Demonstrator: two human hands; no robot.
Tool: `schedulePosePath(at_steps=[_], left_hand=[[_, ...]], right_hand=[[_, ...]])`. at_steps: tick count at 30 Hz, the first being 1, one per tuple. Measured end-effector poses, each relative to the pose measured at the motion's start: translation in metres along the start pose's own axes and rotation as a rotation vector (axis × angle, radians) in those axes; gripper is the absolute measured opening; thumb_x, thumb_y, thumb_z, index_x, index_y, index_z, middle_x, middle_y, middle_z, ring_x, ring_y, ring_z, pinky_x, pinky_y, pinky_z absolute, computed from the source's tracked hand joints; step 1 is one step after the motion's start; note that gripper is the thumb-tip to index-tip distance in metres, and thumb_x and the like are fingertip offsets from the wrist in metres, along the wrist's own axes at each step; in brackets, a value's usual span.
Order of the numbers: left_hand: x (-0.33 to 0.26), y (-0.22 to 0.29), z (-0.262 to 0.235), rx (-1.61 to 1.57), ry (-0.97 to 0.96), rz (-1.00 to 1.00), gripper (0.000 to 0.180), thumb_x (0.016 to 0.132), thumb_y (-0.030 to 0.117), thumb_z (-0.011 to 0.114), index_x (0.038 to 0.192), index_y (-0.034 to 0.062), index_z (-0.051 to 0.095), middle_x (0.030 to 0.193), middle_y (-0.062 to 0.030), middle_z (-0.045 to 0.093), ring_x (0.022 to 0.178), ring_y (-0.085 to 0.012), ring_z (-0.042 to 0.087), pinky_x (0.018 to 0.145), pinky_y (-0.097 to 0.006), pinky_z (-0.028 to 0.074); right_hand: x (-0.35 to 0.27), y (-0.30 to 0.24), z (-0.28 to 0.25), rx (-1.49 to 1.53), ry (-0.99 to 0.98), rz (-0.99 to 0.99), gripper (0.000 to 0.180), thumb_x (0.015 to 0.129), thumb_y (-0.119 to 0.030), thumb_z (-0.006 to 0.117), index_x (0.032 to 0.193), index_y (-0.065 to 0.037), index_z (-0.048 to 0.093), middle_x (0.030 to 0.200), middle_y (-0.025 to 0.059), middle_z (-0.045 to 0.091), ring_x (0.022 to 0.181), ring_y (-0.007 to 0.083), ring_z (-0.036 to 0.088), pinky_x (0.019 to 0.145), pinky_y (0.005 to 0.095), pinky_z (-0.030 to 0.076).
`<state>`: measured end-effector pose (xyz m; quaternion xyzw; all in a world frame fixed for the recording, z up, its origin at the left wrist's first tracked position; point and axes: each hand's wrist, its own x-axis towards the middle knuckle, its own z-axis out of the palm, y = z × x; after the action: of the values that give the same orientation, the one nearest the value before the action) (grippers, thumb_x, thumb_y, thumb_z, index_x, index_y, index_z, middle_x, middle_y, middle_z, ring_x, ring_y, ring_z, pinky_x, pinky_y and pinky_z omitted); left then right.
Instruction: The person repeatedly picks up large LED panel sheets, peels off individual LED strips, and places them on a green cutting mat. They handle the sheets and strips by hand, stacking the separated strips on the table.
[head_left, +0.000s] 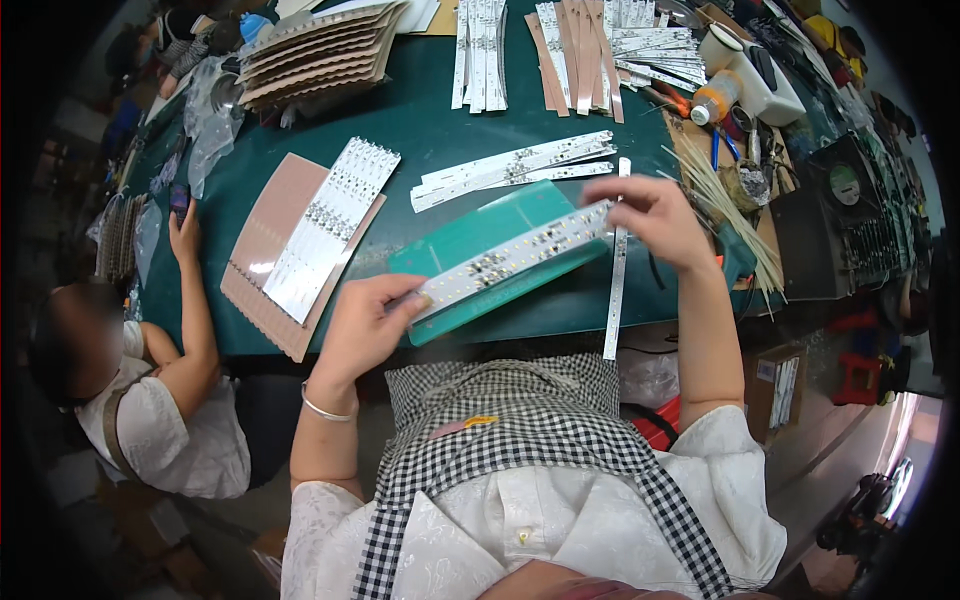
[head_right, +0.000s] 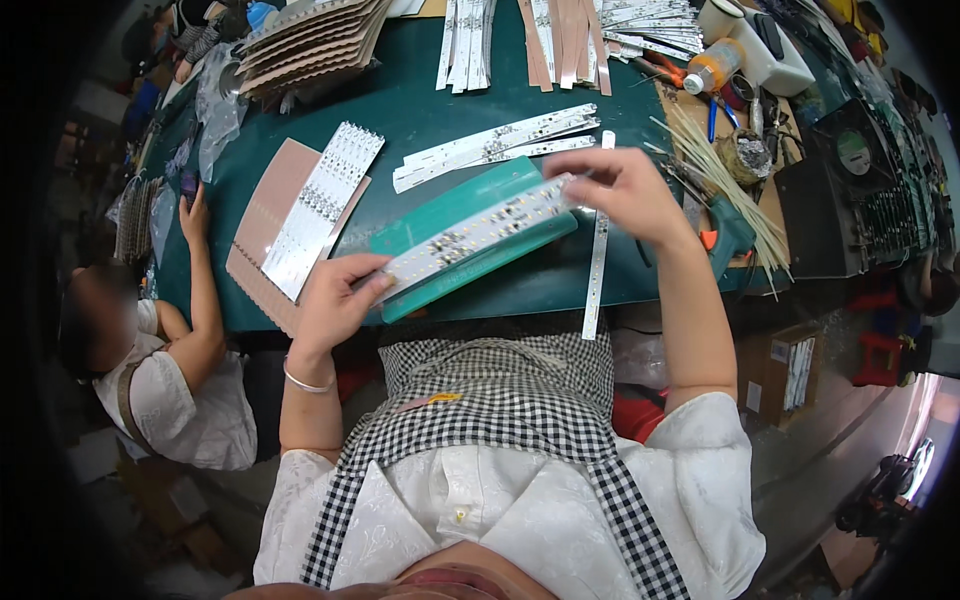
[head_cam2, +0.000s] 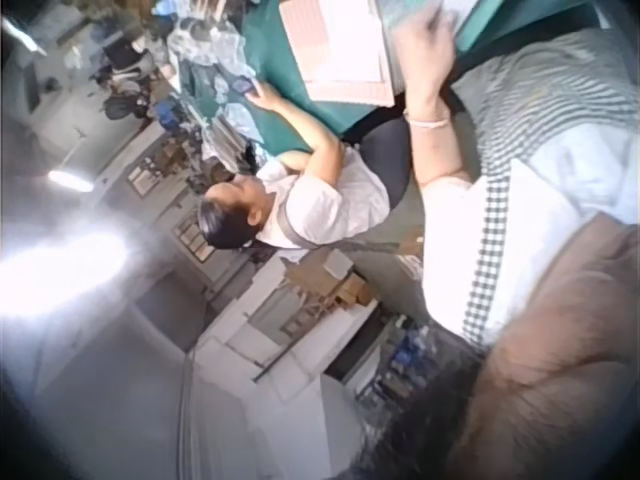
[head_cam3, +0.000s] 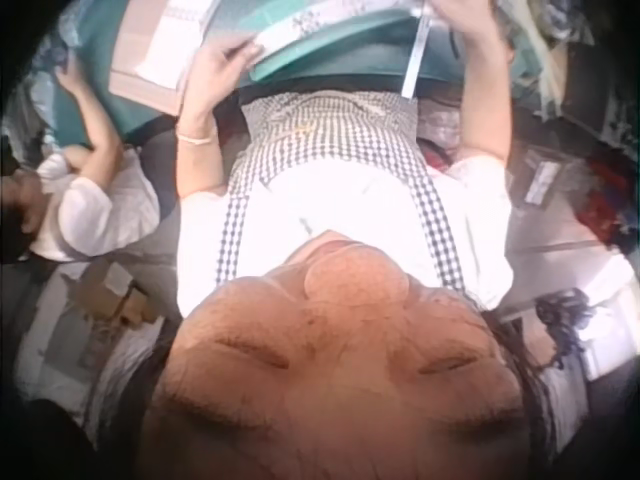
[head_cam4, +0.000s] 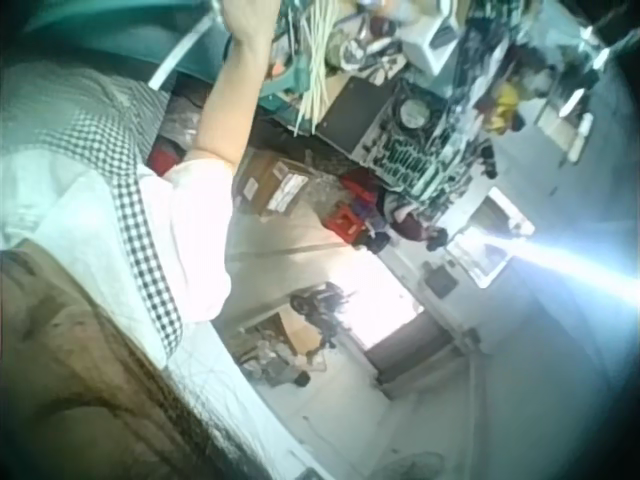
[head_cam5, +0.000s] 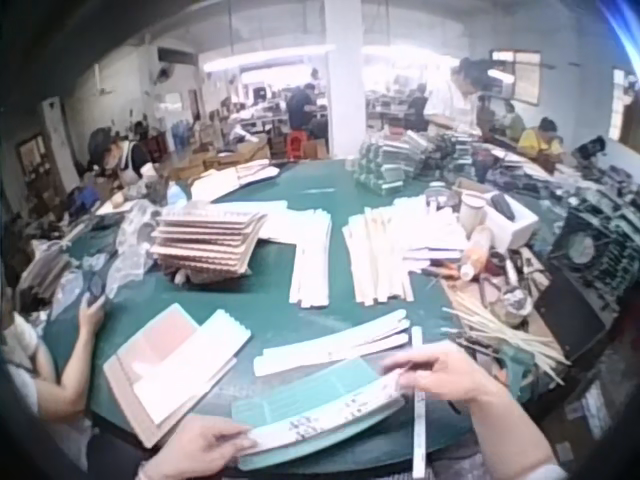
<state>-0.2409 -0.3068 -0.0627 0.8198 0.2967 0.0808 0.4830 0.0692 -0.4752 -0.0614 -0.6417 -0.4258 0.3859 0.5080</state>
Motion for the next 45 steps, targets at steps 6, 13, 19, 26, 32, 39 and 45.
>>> schedulePosePath(at_steps=[6, 13, 19, 26, 32, 39, 45], left_hand=[[0.008, 0.002, 0.016, 0.184, 0.033, 0.136, 0.023, 0.073, 0.006, 0.07, 0.096, 0.0031, 0.07, 0.074, -0.0134, 0.06, 0.067, -0.0263, 0.059, 0.062, -0.034, 0.046], [0.007, -0.002, 0.025, 0.288, 0.164, 0.16, 0.024, 0.069, 0.007, 0.073, 0.093, 0.0051, 0.071, 0.069, -0.0115, 0.057, 0.062, -0.0271, 0.057, 0.057, -0.035, 0.044], [0.005, -0.001, 0.03, 0.391, 0.257, 0.272, 0.022, 0.068, 0.006, 0.073, 0.09, 0.0046, 0.071, 0.068, -0.0116, 0.057, 0.062, -0.0272, 0.057, 0.057, -0.036, 0.045], [0.006, -0.005, 0.027, 0.354, 0.224, 0.342, 0.017, 0.066, 0.002, 0.073, 0.083, 0.0027, 0.068, 0.069, -0.0102, 0.058, 0.062, -0.0267, 0.057, 0.056, -0.035, 0.046], [-0.007, -0.008, 0.043, 0.423, 0.371, 0.477, 0.022, 0.067, -0.002, 0.07, 0.088, 0.003, 0.068, 0.073, -0.0098, 0.061, 0.061, -0.0249, 0.059, 0.054, -0.032, 0.047], [-0.011, -0.016, 0.057, 0.552, 0.518, 0.711, 0.033, 0.066, -0.009, 0.065, 0.096, 0.003, 0.067, 0.079, -0.0092, 0.065, 0.066, -0.0243, 0.063, 0.058, -0.031, 0.05], [-0.011, -0.01, 0.053, 0.542, 0.48, 0.676, 0.033, 0.065, -0.009, 0.065, 0.096, 0.0036, 0.067, 0.084, -0.0111, 0.067, 0.071, -0.025, 0.065, 0.06, -0.031, 0.052]], right_hand=[[-0.002, 0.02, 0.003, -0.39, 0.062, -0.117, 0.022, 0.072, 0.0, 0.07, 0.094, -0.001, 0.07, 0.083, 0.0083, 0.069, 0.074, 0.0139, 0.064, 0.069, 0.0269, 0.05], [0.009, 0.024, 0.004, -0.355, 0.044, -0.063, 0.02, 0.072, 0.002, 0.071, 0.092, 0.0, 0.069, 0.082, 0.0095, 0.069, 0.071, 0.0129, 0.064, 0.067, 0.0262, 0.051], [0.011, 0.023, -0.001, -0.375, 0.008, -0.096, 0.019, 0.071, 0.002, 0.072, 0.089, 0.0, 0.07, 0.076, 0.0075, 0.069, 0.069, 0.0116, 0.064, 0.066, 0.0251, 0.051], [0.009, 0.012, -0.001, -0.495, -0.02, -0.135, 0.016, 0.069, 0.002, 0.072, 0.085, 0.0, 0.069, 0.073, 0.0097, 0.068, 0.067, 0.0159, 0.066, 0.064, 0.0266, 0.052], [0.002, 0.012, 0.004, -0.592, 0.026, -0.349, 0.016, 0.064, 0.004, 0.074, 0.076, 0.0, 0.064, 0.071, 0.0082, 0.064, 0.066, 0.0202, 0.063, 0.059, 0.0289, 0.05], [-0.011, 0.036, 0.015, -0.77, 0.281, -0.643, 0.016, 0.062, 0.007, 0.066, 0.072, -0.004, 0.061, 0.068, 0.0083, 0.061, 0.065, 0.0253, 0.062, 0.058, 0.033, 0.049], [-0.014, 0.037, 0.022, -0.644, 0.354, -0.583, 0.017, 0.066, 0.008, 0.065, 0.078, -0.003, 0.065, 0.076, 0.0093, 0.066, 0.07, 0.0235, 0.064, 0.061, 0.0304, 0.051]])
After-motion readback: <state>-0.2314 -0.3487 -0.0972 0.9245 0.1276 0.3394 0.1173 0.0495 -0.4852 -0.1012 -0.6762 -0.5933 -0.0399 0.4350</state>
